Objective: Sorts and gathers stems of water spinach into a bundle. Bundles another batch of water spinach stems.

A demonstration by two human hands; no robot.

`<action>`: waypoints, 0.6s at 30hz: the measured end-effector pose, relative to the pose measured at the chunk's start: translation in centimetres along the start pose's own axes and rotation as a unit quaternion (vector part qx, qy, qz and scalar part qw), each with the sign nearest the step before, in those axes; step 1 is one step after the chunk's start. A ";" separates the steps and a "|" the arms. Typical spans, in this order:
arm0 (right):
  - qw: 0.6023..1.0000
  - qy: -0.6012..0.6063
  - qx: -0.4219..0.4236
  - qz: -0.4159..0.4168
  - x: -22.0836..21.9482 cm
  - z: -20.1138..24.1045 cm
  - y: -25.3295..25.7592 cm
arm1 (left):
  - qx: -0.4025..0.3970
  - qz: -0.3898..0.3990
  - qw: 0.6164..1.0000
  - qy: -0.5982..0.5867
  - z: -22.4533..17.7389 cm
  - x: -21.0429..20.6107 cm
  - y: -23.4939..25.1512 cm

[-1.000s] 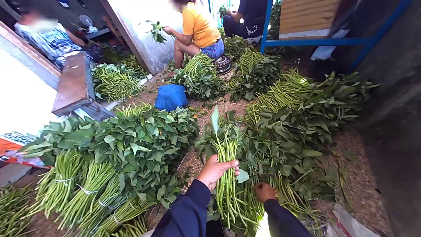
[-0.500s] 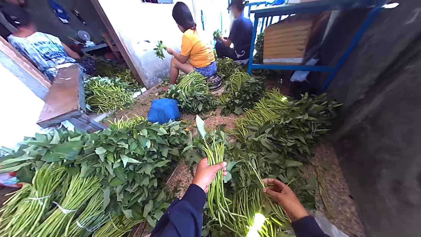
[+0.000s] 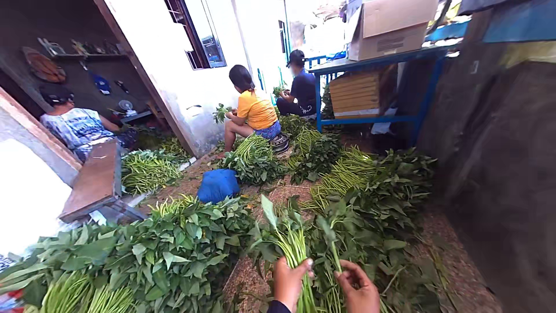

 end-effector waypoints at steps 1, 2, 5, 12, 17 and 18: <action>1.000 0.017 0.001 0.020 -1.0 0.5 -0.9 | 0.003 0.007 1.000 -0.003 0.3 -0.4 -0.1; 0.999 0.035 -0.003 0.041 -1.8 0.8 -1.6 | 0.007 0.011 1.000 -0.006 0.5 -0.6 -0.2; 0.993 0.077 -0.016 0.087 -2.7 0.7 -2.6 | 0.051 0.024 0.998 -0.027 0.9 -0.6 -0.5; 0.978 0.082 -0.025 0.187 -0.8 1.7 0.7 | 0.131 0.100 0.985 -0.046 0.4 0.1 -1.3; 0.970 0.033 -0.081 0.227 -1.3 3.4 3.6 | 0.135 0.156 0.977 -0.054 -1.1 0.7 -2.3; 0.968 0.033 -0.087 0.234 -1.5 3.6 3.7 | 0.133 0.189 0.970 -0.072 -1.5 1.0 -2.4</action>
Point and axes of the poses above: each hand's wrist, its own y-axis towards the middle knuckle, its own x-axis out of the back of the hand, z = x × y, the point moved 2 cm from there along y, towards the middle knuckle, and after that the axes turned 5 degrees about x, right-handed, at the moved point
